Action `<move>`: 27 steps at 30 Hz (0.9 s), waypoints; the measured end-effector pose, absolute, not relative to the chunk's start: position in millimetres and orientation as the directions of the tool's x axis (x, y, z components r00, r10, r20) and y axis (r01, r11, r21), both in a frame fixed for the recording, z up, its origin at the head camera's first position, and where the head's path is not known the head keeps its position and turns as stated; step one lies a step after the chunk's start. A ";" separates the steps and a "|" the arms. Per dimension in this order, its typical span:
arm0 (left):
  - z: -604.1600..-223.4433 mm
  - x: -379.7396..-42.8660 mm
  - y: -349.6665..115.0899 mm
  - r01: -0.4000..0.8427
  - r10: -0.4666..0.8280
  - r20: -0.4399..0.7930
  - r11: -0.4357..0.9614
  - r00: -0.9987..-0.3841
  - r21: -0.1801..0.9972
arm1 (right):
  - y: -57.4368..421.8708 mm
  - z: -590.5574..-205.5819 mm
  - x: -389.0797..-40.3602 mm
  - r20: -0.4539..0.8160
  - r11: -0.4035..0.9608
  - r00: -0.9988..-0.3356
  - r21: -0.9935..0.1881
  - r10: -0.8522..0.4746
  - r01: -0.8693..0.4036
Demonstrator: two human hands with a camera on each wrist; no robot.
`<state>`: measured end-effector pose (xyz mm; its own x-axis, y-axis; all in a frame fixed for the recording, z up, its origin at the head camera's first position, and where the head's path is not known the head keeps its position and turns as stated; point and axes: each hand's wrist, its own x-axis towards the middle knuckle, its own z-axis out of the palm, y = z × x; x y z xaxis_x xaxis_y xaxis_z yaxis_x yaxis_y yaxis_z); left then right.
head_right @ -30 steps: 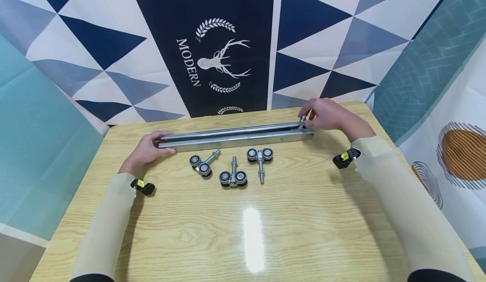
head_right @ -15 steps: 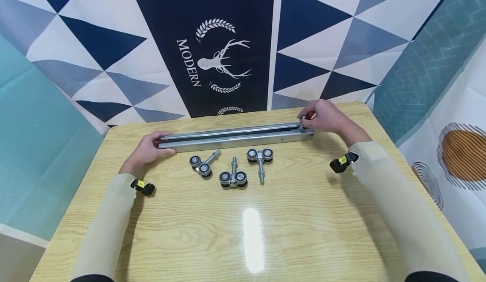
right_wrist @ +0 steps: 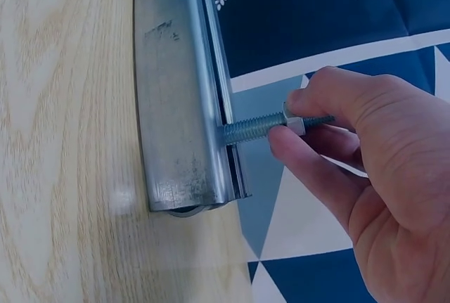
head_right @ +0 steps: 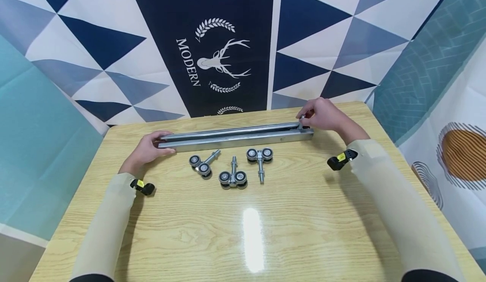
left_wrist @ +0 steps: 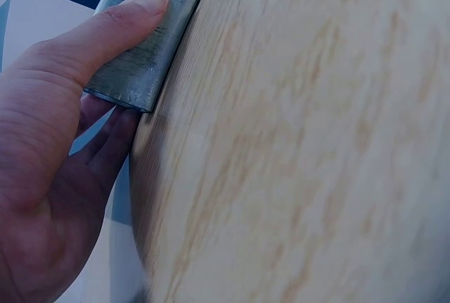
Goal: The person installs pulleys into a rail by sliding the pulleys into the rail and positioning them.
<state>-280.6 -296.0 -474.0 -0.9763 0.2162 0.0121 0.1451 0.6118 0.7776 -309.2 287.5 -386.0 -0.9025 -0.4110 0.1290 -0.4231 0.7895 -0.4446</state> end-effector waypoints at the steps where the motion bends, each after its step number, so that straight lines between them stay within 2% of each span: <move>1: -474.0 -280.6 -296.1 0.142 0.213 0.011 0.612 -0.977 0.778 | 286.9 -385.8 -309.4 0.123 0.789 -0.904 -0.449 -0.410 -0.419; 27: -473.1 -279.5 -295.3 0.141 0.212 0.009 0.616 -0.977 0.775 | 248.2 -385.8 -312.7 0.098 0.732 -0.883 -0.521 -0.460 -0.439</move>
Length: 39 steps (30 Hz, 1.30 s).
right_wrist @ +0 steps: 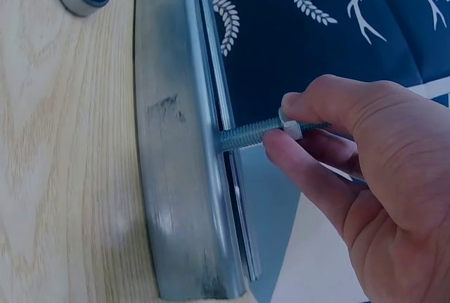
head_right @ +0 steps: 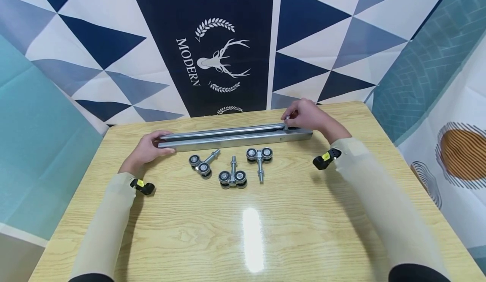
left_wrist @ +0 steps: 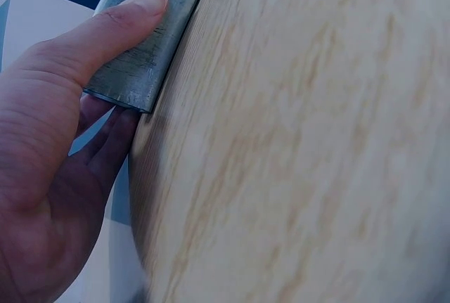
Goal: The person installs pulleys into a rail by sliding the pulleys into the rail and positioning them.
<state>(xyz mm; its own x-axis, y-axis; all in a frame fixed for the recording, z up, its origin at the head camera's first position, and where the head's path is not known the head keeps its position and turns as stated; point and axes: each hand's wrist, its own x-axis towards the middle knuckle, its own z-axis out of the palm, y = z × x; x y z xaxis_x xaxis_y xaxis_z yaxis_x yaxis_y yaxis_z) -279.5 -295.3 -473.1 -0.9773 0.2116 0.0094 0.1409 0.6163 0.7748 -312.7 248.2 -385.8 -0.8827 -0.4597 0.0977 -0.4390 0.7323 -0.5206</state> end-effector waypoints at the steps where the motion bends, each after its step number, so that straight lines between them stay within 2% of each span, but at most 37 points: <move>1: -473.2 -279.4 -295.4 0.143 0.213 0.011 0.617 -0.977 0.774 | 246.3 -386.4 -313.5 0.093 0.734 -0.884 -0.522 -0.459 -0.435; 17: -472.0 -279.6 -296.0 0.134 0.213 0.002 0.608 -0.977 0.783 | 206.8 -388.1 -317.8 0.079 0.689 -0.854 -0.555 -0.515 -0.467; 27: -470.0 -280.1 -294.7 0.128 0.213 -0.003 0.601 -0.977 0.789 | 188.9 -393.5 -320.5 0.097 0.644 -0.847 -0.606 -0.523 -0.467; 39: -470.6 -279.9 -294.4 0.121 0.208 -0.008 0.603 -0.978 0.789 | 164.3 -394.7 -320.5 0.132 0.606 -0.820 -0.611 -0.557 -0.509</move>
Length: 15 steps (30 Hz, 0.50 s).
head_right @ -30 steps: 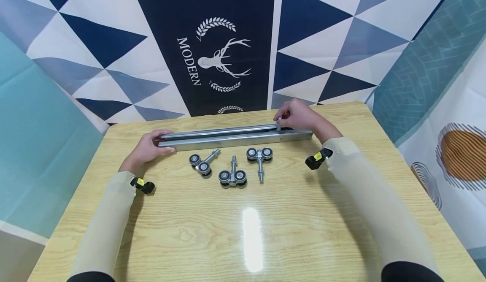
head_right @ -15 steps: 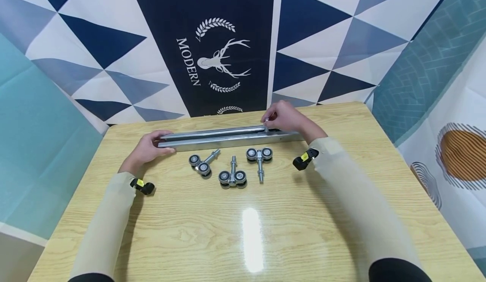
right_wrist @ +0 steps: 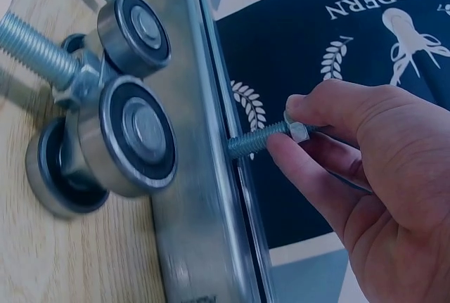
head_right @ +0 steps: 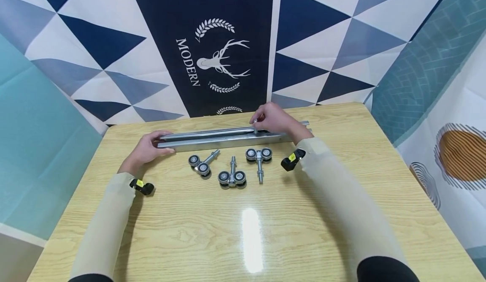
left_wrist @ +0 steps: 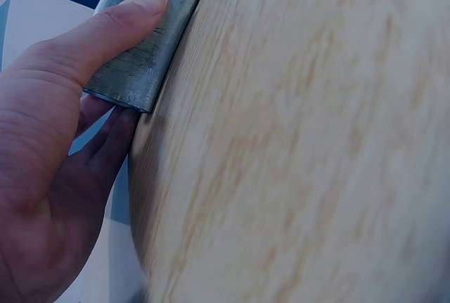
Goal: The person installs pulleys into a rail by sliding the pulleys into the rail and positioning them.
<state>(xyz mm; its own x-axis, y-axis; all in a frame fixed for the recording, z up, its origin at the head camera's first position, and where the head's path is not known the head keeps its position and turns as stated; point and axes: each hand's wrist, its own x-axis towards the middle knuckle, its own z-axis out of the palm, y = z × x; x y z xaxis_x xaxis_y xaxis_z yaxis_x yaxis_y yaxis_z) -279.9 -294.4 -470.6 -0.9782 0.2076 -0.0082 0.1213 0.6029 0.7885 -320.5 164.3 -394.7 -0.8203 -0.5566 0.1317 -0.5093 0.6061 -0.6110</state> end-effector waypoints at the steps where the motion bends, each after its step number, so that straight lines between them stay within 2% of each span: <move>1: -470.9 -279.9 -294.5 0.122 0.207 -0.007 0.604 -0.978 0.788 | 162.1 -394.8 -320.5 0.138 0.602 -0.817 -0.610 -0.560 -0.515; 15: -471.4 -279.3 -295.2 0.124 0.215 -0.015 0.619 -0.977 0.776 | 134.9 -390.8 -320.8 0.053 0.607 -0.829 -0.656 -0.556 -0.449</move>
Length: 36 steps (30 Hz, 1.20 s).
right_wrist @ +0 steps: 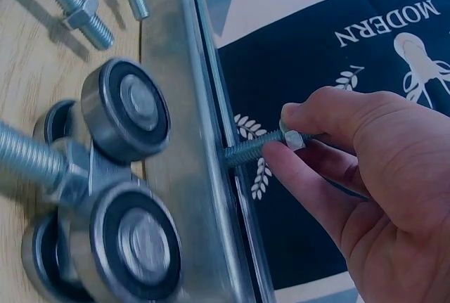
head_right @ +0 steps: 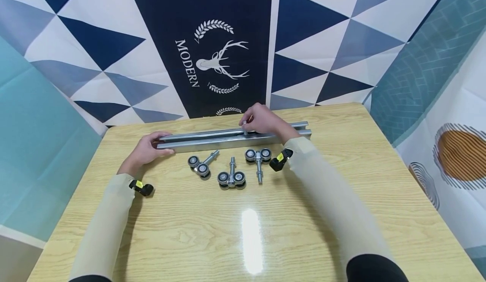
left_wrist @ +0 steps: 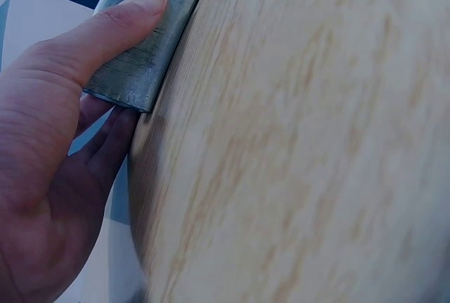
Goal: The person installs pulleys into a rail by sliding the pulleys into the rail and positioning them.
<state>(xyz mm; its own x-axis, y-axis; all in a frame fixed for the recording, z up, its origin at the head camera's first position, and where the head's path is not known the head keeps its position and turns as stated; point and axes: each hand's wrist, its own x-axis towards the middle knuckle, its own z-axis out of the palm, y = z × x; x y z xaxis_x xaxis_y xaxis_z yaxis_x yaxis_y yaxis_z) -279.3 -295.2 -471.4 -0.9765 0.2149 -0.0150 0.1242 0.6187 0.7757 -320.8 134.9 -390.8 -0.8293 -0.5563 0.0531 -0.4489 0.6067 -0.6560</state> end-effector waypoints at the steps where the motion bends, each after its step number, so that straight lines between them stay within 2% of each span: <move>1: -471.6 -279.2 -295.3 0.124 0.215 -0.015 0.620 -0.977 0.775 | 133.1 -391.2 -321.1 0.052 0.604 -0.828 -0.659 -0.558 -0.448; 10: -471.2 -277.8 -295.5 0.130 0.206 -0.003 0.627 -0.978 0.768 | 115.5 -394.1 -324.0 0.064 0.569 -0.812 -0.681 -0.580 -0.460; 24: -473.9 -279.7 -295.5 0.122 0.200 -0.001 0.599 -0.980 0.792 | 84.0 -399.2 -322.9 0.026 0.565 -0.842 -0.730 -0.539 -0.385; 36: -473.3 -277.7 -295.1 0.123 0.201 -0.003 0.615 -0.980 0.779 | 68.3 -403.9 -316.8 0.060 0.538 -0.861 -0.758 -0.506 -0.369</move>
<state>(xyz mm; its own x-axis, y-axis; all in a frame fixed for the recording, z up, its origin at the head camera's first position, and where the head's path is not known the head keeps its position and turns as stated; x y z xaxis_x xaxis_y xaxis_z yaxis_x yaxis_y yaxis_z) -277.7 -295.1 -473.3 -0.9796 0.2009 -0.0034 0.1233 0.6148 0.7790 -316.8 68.3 -403.9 -0.8607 -0.5055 0.0600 -0.3690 0.5384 -0.7576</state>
